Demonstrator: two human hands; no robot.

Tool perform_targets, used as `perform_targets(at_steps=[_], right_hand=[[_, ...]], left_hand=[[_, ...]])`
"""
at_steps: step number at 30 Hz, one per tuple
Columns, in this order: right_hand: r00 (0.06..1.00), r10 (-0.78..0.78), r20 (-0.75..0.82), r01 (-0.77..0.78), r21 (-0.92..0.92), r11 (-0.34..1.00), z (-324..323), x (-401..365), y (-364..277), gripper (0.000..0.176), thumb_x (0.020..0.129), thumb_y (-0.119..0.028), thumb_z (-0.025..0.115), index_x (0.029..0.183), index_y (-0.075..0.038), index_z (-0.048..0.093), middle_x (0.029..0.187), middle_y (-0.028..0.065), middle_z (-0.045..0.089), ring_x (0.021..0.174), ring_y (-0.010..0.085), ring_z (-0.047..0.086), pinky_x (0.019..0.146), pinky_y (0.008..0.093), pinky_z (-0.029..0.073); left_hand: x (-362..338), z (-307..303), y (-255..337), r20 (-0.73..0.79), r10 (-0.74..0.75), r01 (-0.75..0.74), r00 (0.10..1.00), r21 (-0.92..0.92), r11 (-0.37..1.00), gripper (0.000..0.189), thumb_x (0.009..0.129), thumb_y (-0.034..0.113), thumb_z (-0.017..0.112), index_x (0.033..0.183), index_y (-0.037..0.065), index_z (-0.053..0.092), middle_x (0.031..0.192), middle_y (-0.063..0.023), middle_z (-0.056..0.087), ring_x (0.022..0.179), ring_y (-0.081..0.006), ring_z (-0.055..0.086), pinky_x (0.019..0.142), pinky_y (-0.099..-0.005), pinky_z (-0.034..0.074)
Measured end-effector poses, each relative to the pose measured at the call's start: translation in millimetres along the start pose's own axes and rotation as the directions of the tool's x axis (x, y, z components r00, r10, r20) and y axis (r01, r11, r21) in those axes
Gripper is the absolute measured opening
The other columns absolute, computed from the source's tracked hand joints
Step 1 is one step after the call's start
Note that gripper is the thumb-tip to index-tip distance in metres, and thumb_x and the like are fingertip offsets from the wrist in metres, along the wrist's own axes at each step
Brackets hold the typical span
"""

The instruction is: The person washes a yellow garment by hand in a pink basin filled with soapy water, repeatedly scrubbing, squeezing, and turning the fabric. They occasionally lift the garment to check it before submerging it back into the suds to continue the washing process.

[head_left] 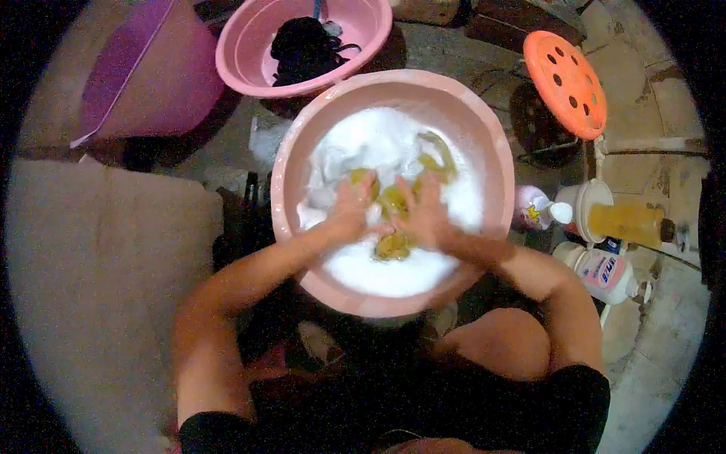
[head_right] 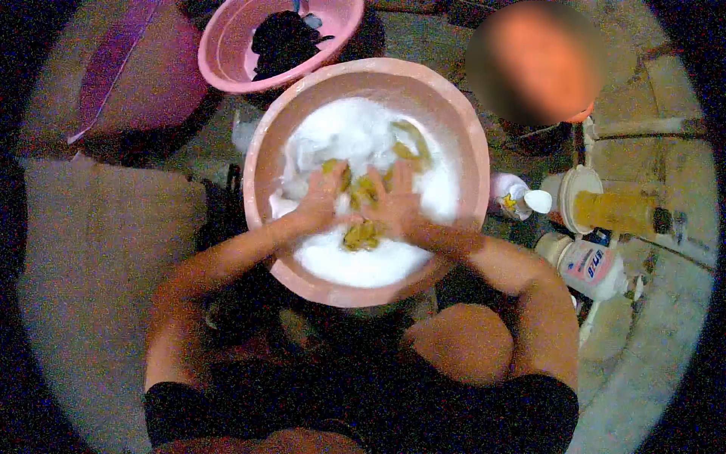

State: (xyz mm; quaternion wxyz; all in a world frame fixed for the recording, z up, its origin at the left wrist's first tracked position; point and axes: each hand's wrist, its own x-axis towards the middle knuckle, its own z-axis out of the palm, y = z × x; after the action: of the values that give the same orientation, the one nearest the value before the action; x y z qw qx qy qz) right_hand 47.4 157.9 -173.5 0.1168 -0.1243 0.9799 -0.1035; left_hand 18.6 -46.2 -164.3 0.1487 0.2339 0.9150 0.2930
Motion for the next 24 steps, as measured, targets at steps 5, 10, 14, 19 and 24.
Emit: perform_targets(at_steps=[5,10,14,19,24], right_hand=[[0.842,-0.056,0.536,0.193,-0.203,0.960,-14,68,10,0.050,0.083,-0.033,0.057,0.123,-0.004,0.051,0.122,0.0268,0.051,0.124,0.0436,0.037,0.093,0.0565,0.037],[0.853,-0.402,0.334,0.112,0.635,0.764,-6,90,56,0.034,0.079,-0.025,0.057,0.107,-0.004,0.061,0.102,0.0223,0.062,0.100,0.0331,0.057,0.081,0.0448,0.046],[0.956,-0.175,0.236,0.018,0.548,0.836,-5,111,48,0.035,0.079,-0.024,0.057,0.108,-0.004,0.060,0.102,0.0229,0.061,0.097,0.0312,0.059,0.081,0.0414,0.047],[0.980,-0.120,-0.157,0.181,0.470,0.864,-30,89,40,0.037,0.078,-0.023,0.057,0.109,-0.002,0.058,0.102,0.0237,0.060,0.092,0.0288,0.060,0.081,0.0371,0.048],[0.979,-0.082,0.185,-0.039,0.572,0.820,-119,38,51,0.045,0.088,-0.037,0.055,0.119,-0.004,0.051,0.114,0.0119,0.056,0.101,0.0207,0.055,0.084,0.0318,0.046]], left_hand=[[50,24,-41,0.444,-0.362,0.384,0.820,0.042,0.922,0.080,0.069,0.042,0.073,0.128,-0.001,0.040,0.124,-0.0254,0.047,0.114,-0.0344,0.047,0.099,-0.0419,0.035],[72,24,-76,0.488,-0.383,0.392,0.784,0.088,0.916,0.064,0.072,0.039,0.069,0.119,0.001,0.047,0.116,-0.0231,0.052,0.107,-0.0336,0.052,0.092,-0.0428,0.040],[92,-16,-36,0.289,-0.439,0.380,0.851,0.239,0.894,0.051,0.075,0.036,0.067,0.112,0.003,0.052,0.110,-0.0212,0.056,0.102,-0.0330,0.055,0.087,-0.0435,0.043],[69,-78,35,-0.190,-0.042,0.090,0.981,0.252,0.964,0.053,0.075,0.039,0.068,0.113,0.006,0.051,0.108,-0.0197,0.058,0.101,-0.0347,0.057,0.083,-0.0437,0.046],[0,-65,70,0.004,0.251,-0.246,0.968,-0.180,0.952,0.061,0.077,0.035,0.068,0.124,0.005,0.043,0.116,-0.0187,0.053,0.106,-0.0357,0.052,0.090,-0.0448,0.041]])
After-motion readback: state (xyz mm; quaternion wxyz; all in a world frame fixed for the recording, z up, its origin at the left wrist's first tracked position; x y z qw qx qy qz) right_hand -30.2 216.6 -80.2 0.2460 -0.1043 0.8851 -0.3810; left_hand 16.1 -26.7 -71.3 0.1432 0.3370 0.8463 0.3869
